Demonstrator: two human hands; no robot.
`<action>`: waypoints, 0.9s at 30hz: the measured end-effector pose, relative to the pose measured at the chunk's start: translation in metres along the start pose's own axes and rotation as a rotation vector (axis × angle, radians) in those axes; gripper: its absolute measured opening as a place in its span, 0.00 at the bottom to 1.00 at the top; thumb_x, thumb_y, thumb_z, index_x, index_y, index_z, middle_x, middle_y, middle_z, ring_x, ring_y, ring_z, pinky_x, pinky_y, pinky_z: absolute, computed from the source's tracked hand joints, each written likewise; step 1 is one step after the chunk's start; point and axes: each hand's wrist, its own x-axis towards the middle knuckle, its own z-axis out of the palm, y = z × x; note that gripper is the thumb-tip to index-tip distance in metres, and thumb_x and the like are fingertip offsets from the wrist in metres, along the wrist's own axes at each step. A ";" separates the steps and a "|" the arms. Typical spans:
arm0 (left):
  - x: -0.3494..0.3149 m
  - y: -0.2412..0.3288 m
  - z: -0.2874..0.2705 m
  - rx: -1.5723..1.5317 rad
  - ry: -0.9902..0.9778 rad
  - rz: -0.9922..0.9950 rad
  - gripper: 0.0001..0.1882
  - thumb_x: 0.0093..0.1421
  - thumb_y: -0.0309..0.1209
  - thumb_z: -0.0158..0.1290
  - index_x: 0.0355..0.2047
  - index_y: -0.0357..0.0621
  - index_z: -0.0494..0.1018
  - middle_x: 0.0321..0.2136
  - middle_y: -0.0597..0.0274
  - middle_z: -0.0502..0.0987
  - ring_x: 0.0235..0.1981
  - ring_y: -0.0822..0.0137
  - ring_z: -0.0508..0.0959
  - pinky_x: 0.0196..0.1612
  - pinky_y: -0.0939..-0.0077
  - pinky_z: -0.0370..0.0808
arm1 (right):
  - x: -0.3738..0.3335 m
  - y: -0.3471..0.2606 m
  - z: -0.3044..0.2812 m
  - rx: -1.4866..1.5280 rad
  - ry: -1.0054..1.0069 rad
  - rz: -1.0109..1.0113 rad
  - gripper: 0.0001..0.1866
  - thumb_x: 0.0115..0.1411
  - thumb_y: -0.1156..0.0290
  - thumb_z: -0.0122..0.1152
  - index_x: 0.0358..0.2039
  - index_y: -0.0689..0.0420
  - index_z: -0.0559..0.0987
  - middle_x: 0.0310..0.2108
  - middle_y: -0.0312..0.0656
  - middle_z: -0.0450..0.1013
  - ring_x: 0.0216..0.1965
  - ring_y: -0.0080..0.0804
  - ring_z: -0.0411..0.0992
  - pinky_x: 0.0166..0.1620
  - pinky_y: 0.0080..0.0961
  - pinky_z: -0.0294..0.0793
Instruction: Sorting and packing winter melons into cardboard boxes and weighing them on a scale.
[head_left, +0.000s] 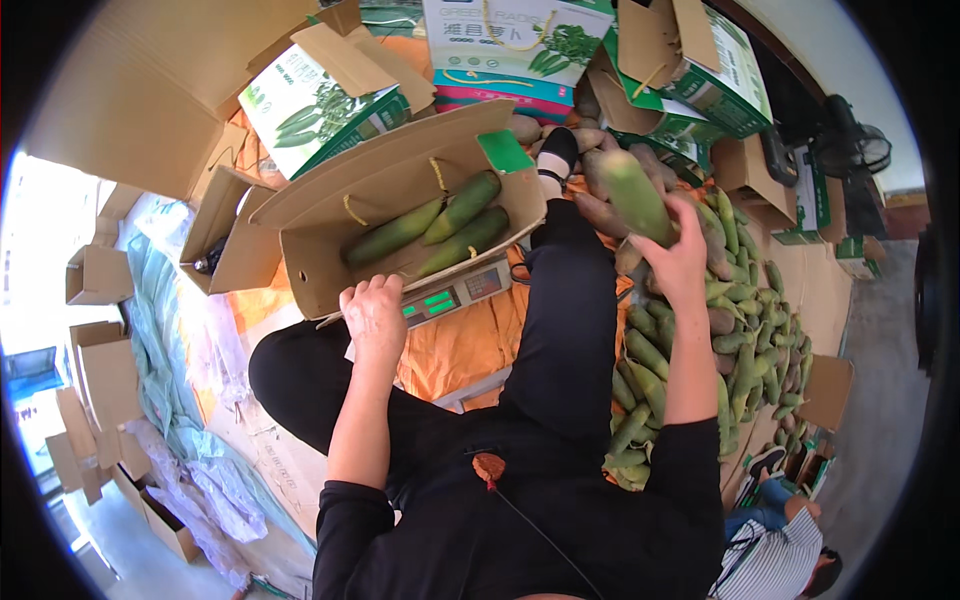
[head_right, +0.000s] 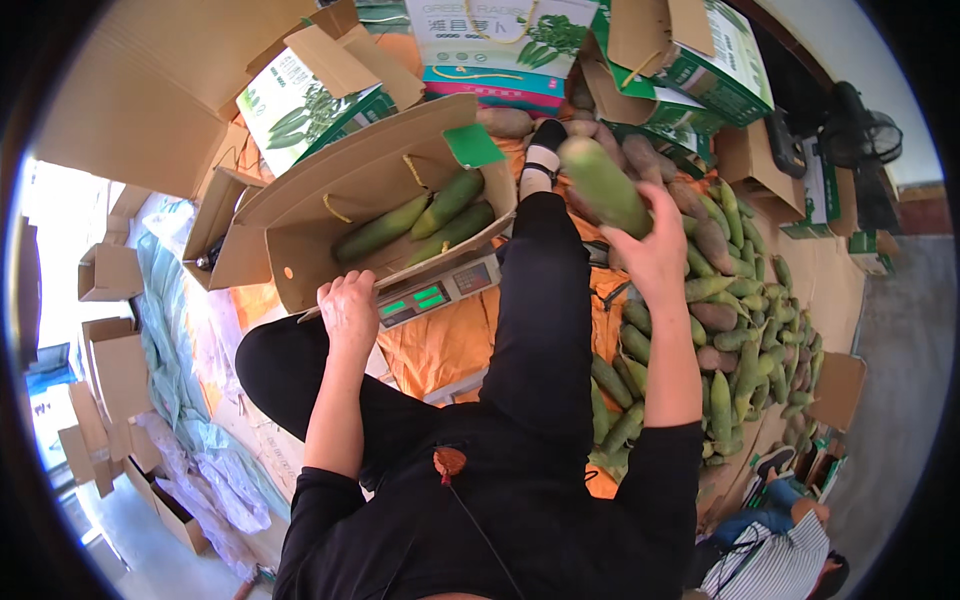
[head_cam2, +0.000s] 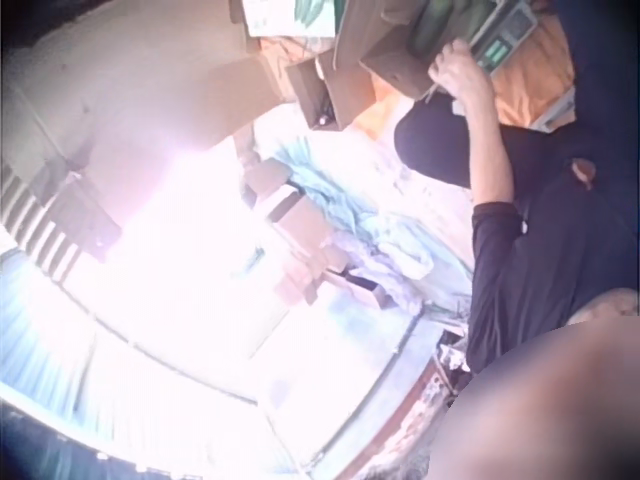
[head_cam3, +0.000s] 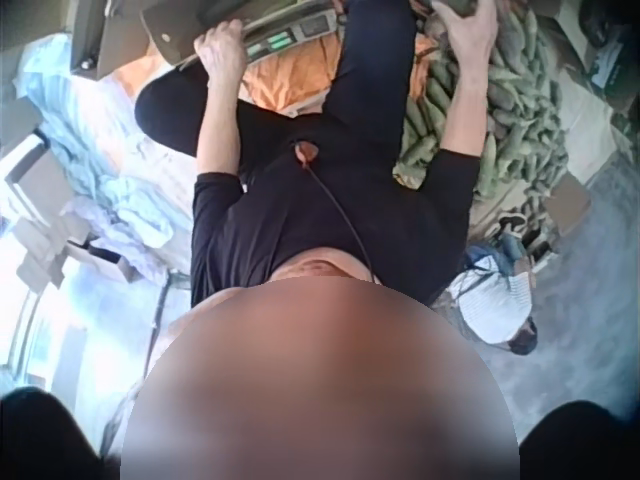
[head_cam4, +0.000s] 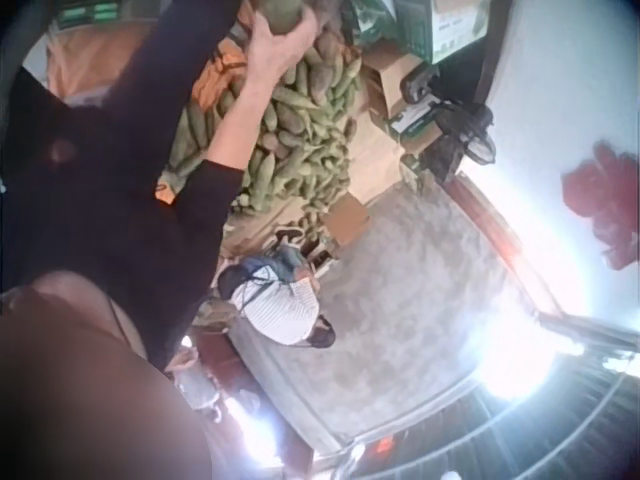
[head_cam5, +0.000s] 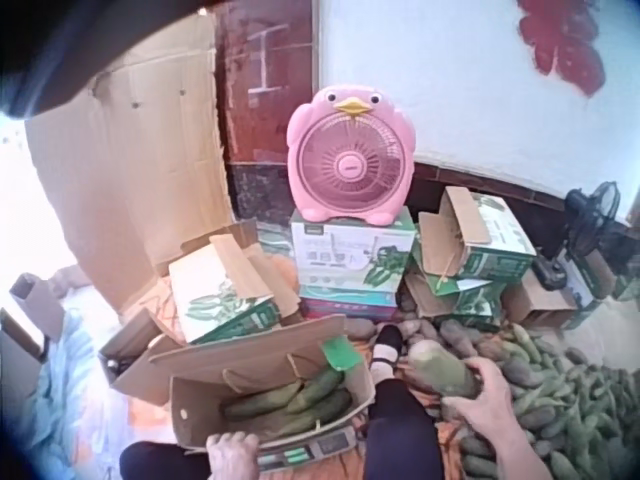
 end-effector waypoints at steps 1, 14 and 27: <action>0.001 0.001 -0.001 -0.001 -0.009 -0.004 0.07 0.46 0.21 0.52 0.26 0.47 0.73 0.26 0.61 0.75 0.34 0.58 0.76 0.44 0.61 0.67 | 0.007 -0.024 0.000 0.018 -0.021 -0.086 0.30 0.41 0.73 0.72 0.47 0.58 0.73 0.44 0.45 0.71 0.47 0.42 0.70 0.52 0.34 0.68; -0.001 0.003 -0.004 0.040 -0.050 0.039 0.05 0.54 0.25 0.52 0.31 0.47 0.76 0.27 0.60 0.76 0.34 0.57 0.77 0.44 0.58 0.67 | 0.000 -0.172 0.182 -0.216 -0.579 -0.541 0.22 0.42 0.71 0.67 0.41 0.52 0.75 0.40 0.41 0.73 0.46 0.40 0.70 0.44 0.39 0.66; -0.001 0.000 -0.005 0.081 -0.049 0.035 0.05 0.49 0.27 0.58 0.28 0.45 0.74 0.28 0.60 0.76 0.34 0.58 0.77 0.43 0.60 0.68 | 0.035 -0.122 0.103 0.507 -0.592 -0.261 0.22 0.50 0.63 0.67 0.45 0.58 0.78 0.37 0.45 0.78 0.38 0.35 0.77 0.43 0.30 0.76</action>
